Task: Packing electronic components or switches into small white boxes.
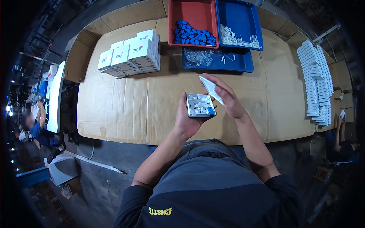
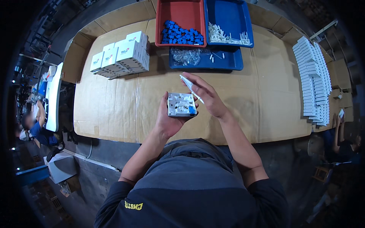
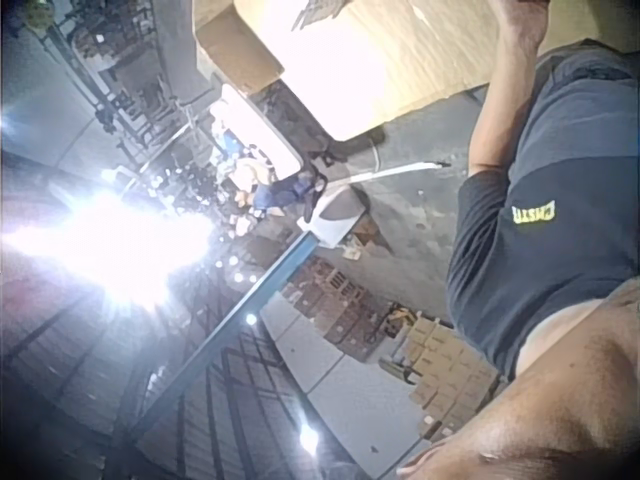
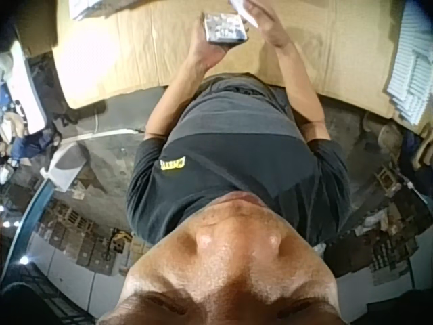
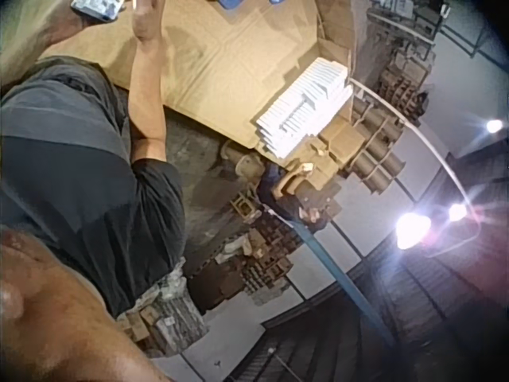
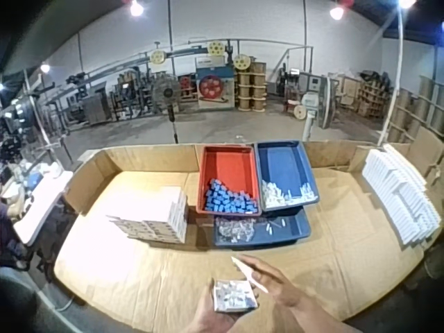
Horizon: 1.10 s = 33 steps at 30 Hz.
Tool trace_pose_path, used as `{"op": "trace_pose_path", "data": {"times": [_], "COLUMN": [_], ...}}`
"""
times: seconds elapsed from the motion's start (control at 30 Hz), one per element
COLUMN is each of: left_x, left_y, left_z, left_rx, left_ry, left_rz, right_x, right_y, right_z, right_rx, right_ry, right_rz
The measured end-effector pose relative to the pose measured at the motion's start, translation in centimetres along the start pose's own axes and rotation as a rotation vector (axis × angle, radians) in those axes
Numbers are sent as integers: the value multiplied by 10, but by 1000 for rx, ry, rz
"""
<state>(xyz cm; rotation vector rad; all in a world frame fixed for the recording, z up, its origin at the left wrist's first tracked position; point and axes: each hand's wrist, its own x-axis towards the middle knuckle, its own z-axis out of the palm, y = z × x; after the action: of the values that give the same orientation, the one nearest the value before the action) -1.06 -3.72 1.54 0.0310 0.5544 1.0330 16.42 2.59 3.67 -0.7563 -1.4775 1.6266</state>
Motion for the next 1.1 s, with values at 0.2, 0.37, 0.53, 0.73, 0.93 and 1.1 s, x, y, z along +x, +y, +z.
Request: {"op": "trace_pose_path", "data": {"times": [0.2, 0.37, 0.53, 0.73, 0.93, 1.1], "left_x": [-2, 0, -3, -2, 2, 3], "left_y": [1, -1, 0, -1, -7, -7], "left_z": [2, -1, 2, 0, -4, -3], "left_rx": [18, 13, 25, -9, -38, -9], "left_ry": [49, 34, 56, 119, 171, 185], "left_rz": [2, -7, -13, -10, -14, -19], "right_x": [-2, -2, -1, -1, -2, -3], "right_y": [4, 3, 4, 9, 21, 32], "right_z": [-5, -6, 2, 9, 13, 11], "right_rx": [-7, -39, -194, -234, -235, -248], "right_ry": [-80, -106, -142, -186, -223, -262], "right_rz": [69, 133, 58, 48, 71, 72]}}
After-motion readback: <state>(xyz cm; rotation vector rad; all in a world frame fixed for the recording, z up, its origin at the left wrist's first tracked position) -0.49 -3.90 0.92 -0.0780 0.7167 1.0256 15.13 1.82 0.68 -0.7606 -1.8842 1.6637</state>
